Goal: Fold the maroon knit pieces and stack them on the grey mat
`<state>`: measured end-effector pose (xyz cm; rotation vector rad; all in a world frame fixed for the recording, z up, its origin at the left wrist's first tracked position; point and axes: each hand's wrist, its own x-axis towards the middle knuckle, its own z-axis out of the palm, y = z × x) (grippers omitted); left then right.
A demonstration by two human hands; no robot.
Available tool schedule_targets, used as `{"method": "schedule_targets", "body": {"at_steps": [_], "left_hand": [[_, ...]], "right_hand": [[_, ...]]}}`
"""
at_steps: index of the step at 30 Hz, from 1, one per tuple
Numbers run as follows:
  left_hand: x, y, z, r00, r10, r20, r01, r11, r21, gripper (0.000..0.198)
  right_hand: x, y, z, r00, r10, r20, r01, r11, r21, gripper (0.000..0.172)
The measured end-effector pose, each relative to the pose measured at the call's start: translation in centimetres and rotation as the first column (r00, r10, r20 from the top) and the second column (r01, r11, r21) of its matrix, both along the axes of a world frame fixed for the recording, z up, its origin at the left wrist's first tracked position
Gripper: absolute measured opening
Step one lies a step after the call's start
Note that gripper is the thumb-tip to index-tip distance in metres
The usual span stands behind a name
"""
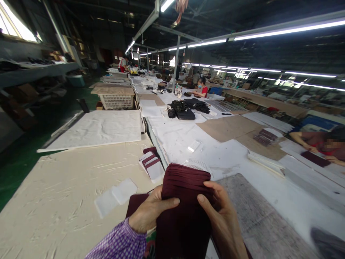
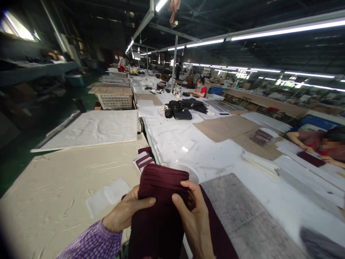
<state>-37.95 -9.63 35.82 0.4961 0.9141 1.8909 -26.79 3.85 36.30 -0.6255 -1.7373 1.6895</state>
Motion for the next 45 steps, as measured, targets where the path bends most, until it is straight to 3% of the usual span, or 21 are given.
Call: {"method": "schedule_targets", "body": {"at_steps": [7,11,13,15,18,21,24,28,30,35,38,42,45], "left_hand": [[-0.7,-0.5,-0.4,0.997,-0.044,-0.056,0.042,0.999,-0.035,0.037],[-0.7,-0.3,-0.2,0.999,0.034,-0.005,-0.034,0.999,-0.026,0.031],[-0.6,-0.1,0.0,0.996,0.089,0.027,-0.088,0.996,-0.021,0.03],[-0.3,0.4,0.1,0.988,0.144,0.049,-0.144,0.989,-0.018,0.029],[0.1,1.1,0.0,0.976,0.206,0.074,-0.205,0.979,-0.019,0.027],[0.5,1.7,0.0,0.969,0.233,0.088,-0.233,0.972,-0.014,0.025],[0.7,2.0,-0.1,0.965,0.246,0.088,-0.245,0.969,-0.016,0.023],[0.9,2.5,-0.5,0.96,0.257,0.111,-0.253,0.966,-0.049,0.024],[1.1,2.8,-1.0,0.958,0.247,0.142,-0.242,0.969,-0.056,0.024],[1.6,3.2,-1.7,0.947,0.192,0.259,-0.189,0.981,-0.036,0.019],[1.7,3.5,-1.3,0.911,0.154,0.382,-0.17,0.985,0.009,0.04],[2.0,3.8,-1.3,0.872,0.16,0.462,-0.165,0.986,-0.029,0.049],[2.0,3.0,-3.0,0.875,0.171,0.454,-0.122,0.983,-0.135,0.042]], "right_hand": [[0.8,0.0,1.0,0.988,0.153,-0.021,-0.155,0.979,-0.133,0.039],[1.0,-0.5,0.0,0.964,0.266,-0.027,-0.267,0.95,-0.163,0.04],[0.8,-0.8,-0.9,0.962,0.272,0.003,-0.271,0.958,-0.099,0.039],[0.6,-1.0,-1.9,0.988,0.148,0.034,-0.15,0.984,0.1,0.037],[0.3,-1.0,-2.9,0.995,-0.096,-0.01,0.092,0.915,0.394,0.038],[0.3,-0.8,-3.1,0.991,-0.136,0.011,0.117,0.888,0.444,0.043],[0.5,-0.5,-3.0,0.986,-0.163,0.042,0.126,0.878,0.462,0.035],[0.6,-0.3,-2.8,0.957,-0.283,-0.063,0.257,0.728,0.636,0.017],[0.8,-0.3,-2.5,0.969,-0.228,-0.09,0.228,0.699,0.677,0.006],[2.1,-0.1,-2.0,0.998,0.047,0.053,-0.069,0.787,0.613,0.005],[3.1,0.3,-2.2,0.972,0.195,0.134,-0.236,0.843,0.483,0.007],[4.6,0.4,-1.7,0.936,0.332,0.119,-0.351,0.846,0.401,0.013],[6.1,0.0,-0.8,0.927,0.358,0.115,-0.371,0.822,0.433,0.015]]}}
